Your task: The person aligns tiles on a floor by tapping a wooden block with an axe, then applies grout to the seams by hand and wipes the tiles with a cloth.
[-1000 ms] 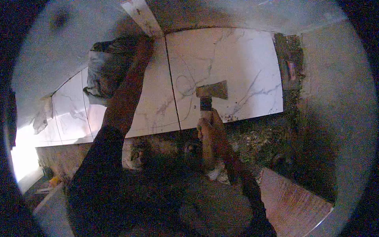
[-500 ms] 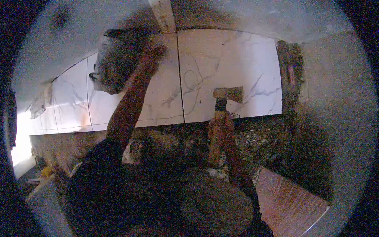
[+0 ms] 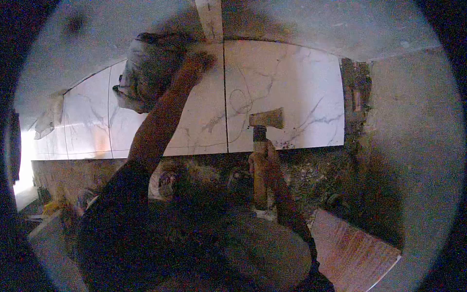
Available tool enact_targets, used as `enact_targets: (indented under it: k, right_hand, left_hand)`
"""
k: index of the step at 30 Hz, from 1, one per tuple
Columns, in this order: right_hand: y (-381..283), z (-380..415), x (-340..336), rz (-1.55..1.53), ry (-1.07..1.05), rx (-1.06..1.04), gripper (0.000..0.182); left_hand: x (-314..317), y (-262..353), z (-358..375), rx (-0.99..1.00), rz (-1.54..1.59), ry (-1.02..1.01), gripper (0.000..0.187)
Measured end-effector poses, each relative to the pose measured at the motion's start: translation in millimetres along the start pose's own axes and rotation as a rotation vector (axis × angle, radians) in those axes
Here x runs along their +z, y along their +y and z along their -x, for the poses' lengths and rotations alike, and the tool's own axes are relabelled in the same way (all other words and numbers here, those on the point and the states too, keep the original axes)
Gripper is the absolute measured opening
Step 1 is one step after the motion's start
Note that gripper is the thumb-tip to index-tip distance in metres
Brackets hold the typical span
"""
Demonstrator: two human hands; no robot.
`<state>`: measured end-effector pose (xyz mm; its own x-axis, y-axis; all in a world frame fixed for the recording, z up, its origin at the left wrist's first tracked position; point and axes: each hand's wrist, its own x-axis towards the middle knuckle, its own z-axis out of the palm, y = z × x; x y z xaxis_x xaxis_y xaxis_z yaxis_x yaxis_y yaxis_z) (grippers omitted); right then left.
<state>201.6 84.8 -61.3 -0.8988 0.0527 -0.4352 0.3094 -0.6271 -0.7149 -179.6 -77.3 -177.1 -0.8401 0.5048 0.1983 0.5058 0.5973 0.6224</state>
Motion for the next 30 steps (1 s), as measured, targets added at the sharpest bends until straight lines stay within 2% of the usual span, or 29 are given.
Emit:
enact_targets:
  k: [1,3,4,5,9,10,11,12,13,14,16,17,19,20,22,24,26,28,30]
  right_hand:
    - [10.6,-4.3,-18.5,-0.1,-0.004,0.125,0.034]
    - [9.0,-4.6,-18.9,-0.202,-0.007,0.249,0.034]
    - [-3.7,0.1,1.4,0.02,0.021,0.109,0.034]
    - [-11.4,3.4,13.6,0.24,0.05,-0.032,0.034]
    - [-16.7,1.2,13.8,0.191,0.106,0.025,0.036]
    - [-17.2,0.1,14.2,0.185,0.106,0.021,0.038]
    - [-16.3,0.4,13.5,0.179,0.107,0.017,0.039]
    - [-13.6,1.5,11.1,0.17,0.115,0.016,0.039]
    - [-9.9,1.4,8.5,0.165,0.14,0.009,0.04]
    - [-6.3,1.3,6.6,0.161,0.161,0.004,0.041]
    - [-2.8,1.9,2.1,0.213,0.157,0.04,0.042]
    - [-1.9,1.9,0.9,0.272,0.152,0.073,0.043]
    - [-13.6,5.8,14.3,0.276,0.161,0.115,0.041]
    - [-17.5,6.8,19.6,0.28,0.171,0.154,0.039]
    - [-13.4,6.7,20.3,0.219,0.176,0.111,0.037]
    - [-12.6,6.4,19.7,0.155,0.181,0.067,0.035]
    - [-14.6,6.7,17.5,0.303,0.128,0.055,0.034]
    - [-13.3,5.8,14.8,0.336,0.13,0.052,0.035]
    - [-13.7,4.3,17.1,0.371,0.13,0.051,0.037]
  left_hand:
    - [4.1,-12.8,-7.1,0.185,-0.533,0.047,0.022]
    - [40.5,-67.8,-32.9,0.268,-0.184,0.02,0.023]
    - [45.2,-79.8,-42.0,0.269,-0.182,0.018,0.023]
    - [50.3,-90.1,-50.7,0.247,-0.274,0.025,0.023]
    - [71.3,-106.9,-72.3,0.162,-0.636,0.049,0.028]
    - [61.0,-90.7,-74.4,0.172,-0.634,0.039,0.028]
    - [34.9,-59.3,-77.4,0.128,-0.675,-0.13,0.029]
    - [32.0,-54.2,-81.8,0.082,-0.714,-0.299,0.03]
    - [32.3,-51.6,-78.9,0.089,-0.716,-0.307,0.03]
    - [29.5,-50.3,-73.0,0.242,-0.63,-0.06,0.032]
    - [17.4,-39.5,-65.3,0.385,-0.537,0.183,0.034]
    - [-8.4,-9.1,-59.9,0.276,-0.56,-0.047,0.036]
    - [-3.6,-18.4,-58.3,0.161,-0.575,-0.276,0.038]
    - [15.3,-42.3,-59.1,0.353,-0.529,-0.003,0.036]
    - [23.7,-51.9,-59.4,0.538,-0.474,0.272,0.035]
    - [28.0,-50.3,-65.3,0.159,-0.087,0.153,0.029]
    - [26.2,-39.4,-70.9,-0.219,0.297,0.028,0.023]
    - [26.2,-39.8,-71.9,-0.408,0.488,-0.035,0.02]
    - [27.7,-44.4,-70.5,-0.155,0.006,-0.075,0.021]
